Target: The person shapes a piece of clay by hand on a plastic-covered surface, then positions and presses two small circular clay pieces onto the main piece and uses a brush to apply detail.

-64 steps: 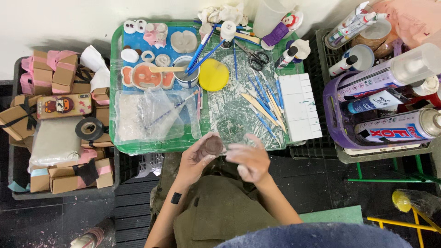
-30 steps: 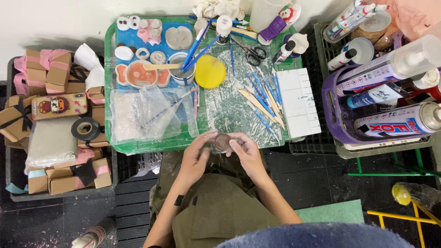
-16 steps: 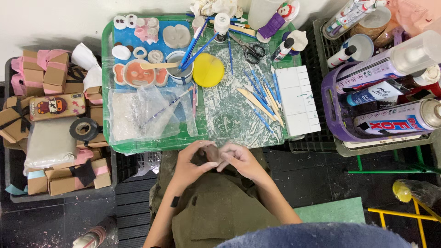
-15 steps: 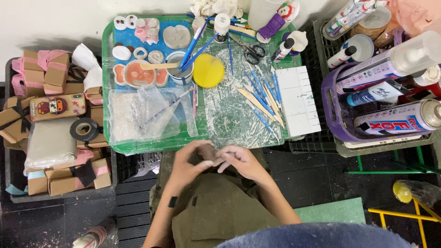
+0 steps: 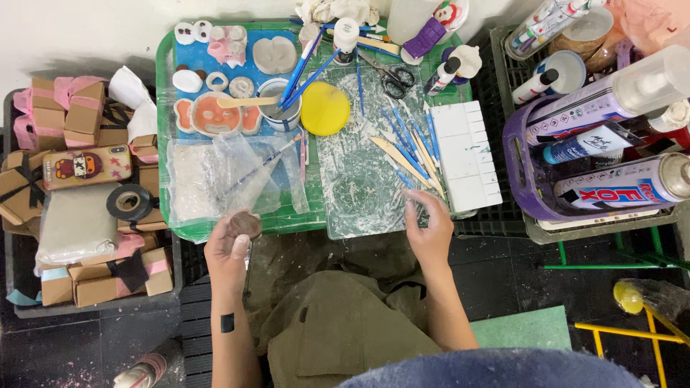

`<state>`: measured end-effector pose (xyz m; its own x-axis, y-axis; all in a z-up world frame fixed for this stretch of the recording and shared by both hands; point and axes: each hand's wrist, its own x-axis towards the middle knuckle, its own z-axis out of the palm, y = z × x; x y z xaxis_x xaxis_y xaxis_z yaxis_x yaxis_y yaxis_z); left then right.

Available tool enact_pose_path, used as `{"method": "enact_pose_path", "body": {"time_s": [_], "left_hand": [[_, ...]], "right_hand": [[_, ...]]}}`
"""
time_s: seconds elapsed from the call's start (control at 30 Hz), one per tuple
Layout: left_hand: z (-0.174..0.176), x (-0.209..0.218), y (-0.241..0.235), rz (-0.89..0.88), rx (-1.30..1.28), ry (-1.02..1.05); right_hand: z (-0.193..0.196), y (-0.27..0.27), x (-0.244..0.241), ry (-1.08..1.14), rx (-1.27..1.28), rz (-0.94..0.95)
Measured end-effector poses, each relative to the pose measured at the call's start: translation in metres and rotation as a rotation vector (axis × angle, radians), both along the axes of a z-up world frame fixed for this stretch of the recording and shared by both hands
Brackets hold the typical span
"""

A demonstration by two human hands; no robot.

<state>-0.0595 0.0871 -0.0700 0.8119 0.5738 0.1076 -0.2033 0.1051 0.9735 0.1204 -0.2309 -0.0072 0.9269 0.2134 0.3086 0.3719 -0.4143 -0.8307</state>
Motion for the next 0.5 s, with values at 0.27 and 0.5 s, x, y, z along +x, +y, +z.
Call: {"method": "enact_pose_path", "body": {"time_s": [0.27, 0.5], "left_hand": [[-0.001, -0.003, 0.000, 0.038, -0.042, 0.061], [0.022, 0.012, -0.004, -0.050, 0.032, 0.057]], "right_hand": [[0.002, 0.006, 0.036, -0.281, -0.450, -0.123], [-0.007, 0.012, 0.062, -0.220, -0.536, -0.232]]}}
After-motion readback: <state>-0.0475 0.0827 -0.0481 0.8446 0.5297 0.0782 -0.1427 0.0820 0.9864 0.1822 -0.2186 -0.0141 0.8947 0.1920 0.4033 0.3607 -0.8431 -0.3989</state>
